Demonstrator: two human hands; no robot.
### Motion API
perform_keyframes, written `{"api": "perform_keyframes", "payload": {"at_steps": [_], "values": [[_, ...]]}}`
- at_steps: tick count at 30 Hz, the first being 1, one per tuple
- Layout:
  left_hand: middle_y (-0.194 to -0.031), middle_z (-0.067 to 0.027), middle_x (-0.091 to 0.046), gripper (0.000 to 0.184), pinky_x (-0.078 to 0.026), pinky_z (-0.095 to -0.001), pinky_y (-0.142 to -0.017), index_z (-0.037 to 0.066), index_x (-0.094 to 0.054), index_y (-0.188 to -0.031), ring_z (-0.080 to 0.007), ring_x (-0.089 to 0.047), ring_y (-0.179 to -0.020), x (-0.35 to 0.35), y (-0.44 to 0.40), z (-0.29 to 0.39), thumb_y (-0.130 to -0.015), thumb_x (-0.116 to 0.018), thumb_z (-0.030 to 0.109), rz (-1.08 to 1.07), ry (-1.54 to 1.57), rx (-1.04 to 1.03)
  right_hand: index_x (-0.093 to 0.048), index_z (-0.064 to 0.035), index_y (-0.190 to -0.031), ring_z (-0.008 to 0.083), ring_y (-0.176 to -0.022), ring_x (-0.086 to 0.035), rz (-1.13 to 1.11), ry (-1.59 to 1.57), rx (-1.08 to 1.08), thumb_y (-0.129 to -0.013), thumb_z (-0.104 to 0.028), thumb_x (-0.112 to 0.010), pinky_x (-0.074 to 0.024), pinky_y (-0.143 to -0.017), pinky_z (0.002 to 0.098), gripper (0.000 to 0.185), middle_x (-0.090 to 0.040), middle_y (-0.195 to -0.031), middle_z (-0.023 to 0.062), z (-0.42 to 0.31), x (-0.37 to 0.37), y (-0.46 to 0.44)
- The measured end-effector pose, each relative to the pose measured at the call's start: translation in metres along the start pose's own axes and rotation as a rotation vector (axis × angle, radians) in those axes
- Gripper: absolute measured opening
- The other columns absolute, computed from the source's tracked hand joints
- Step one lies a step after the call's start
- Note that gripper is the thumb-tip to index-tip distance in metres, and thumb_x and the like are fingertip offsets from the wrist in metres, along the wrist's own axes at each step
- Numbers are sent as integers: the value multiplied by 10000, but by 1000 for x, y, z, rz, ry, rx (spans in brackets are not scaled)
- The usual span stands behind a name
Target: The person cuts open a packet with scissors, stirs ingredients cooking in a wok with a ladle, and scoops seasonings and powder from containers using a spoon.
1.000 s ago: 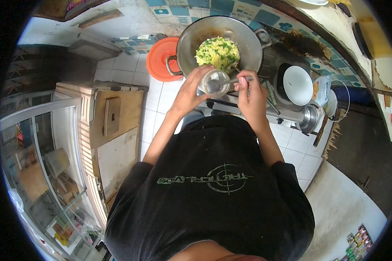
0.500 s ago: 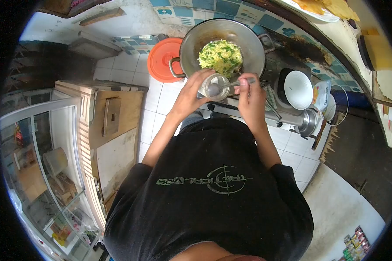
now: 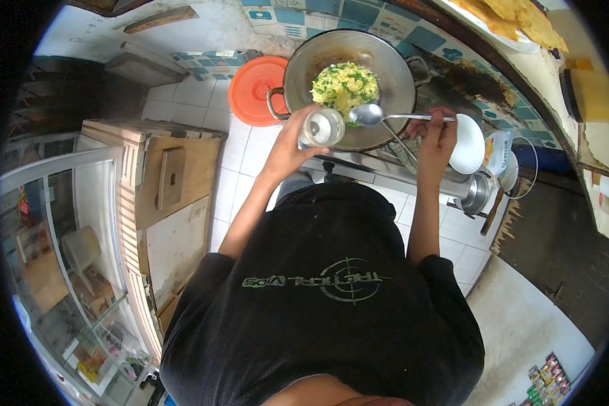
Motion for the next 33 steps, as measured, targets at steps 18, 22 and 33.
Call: {"api": "perform_keyframes", "payload": {"at_steps": [18,22,33], "values": [[-1320,-156,-517,851,-409,-424,-1042,65,-437,-1353,-335,-489,-1249,24,28,-14,-613,-857,104,123,-13,63,-522,-69,-1175,411,-983,-618,-402,969,433,-936,-81,-504,-516,-810,469,240,-602,-1140,236,142,15,-78],[-1320,-159,-517,854,-408,-427,-1042,65,-435,-1355,-337,-494,-1242,26,27,-14,-614,-858,114,113,-31,72,-521,-70,-1148,382,-849,-657,-143,730,245,-974,-127,-482,-520,-710,406,187,-660,-934,207,119,16,-72],[-1381,-138,-487,864,-360,-407,-1086,62,-421,-1358,-277,-464,-1295,31,28,-11,-619,-867,108,62,-20,81,-510,-23,-1069,402,-768,-637,-190,941,323,-987,-152,-463,-489,-638,478,159,-627,-854,238,164,-4,-100]]}}
Point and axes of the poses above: each hand's wrist, its own y-axis away from the middle knuckle, its own x-axis out of the back of the hand, z = x × y, the point moved 1 cm from there along -y, towards the middle knuckle
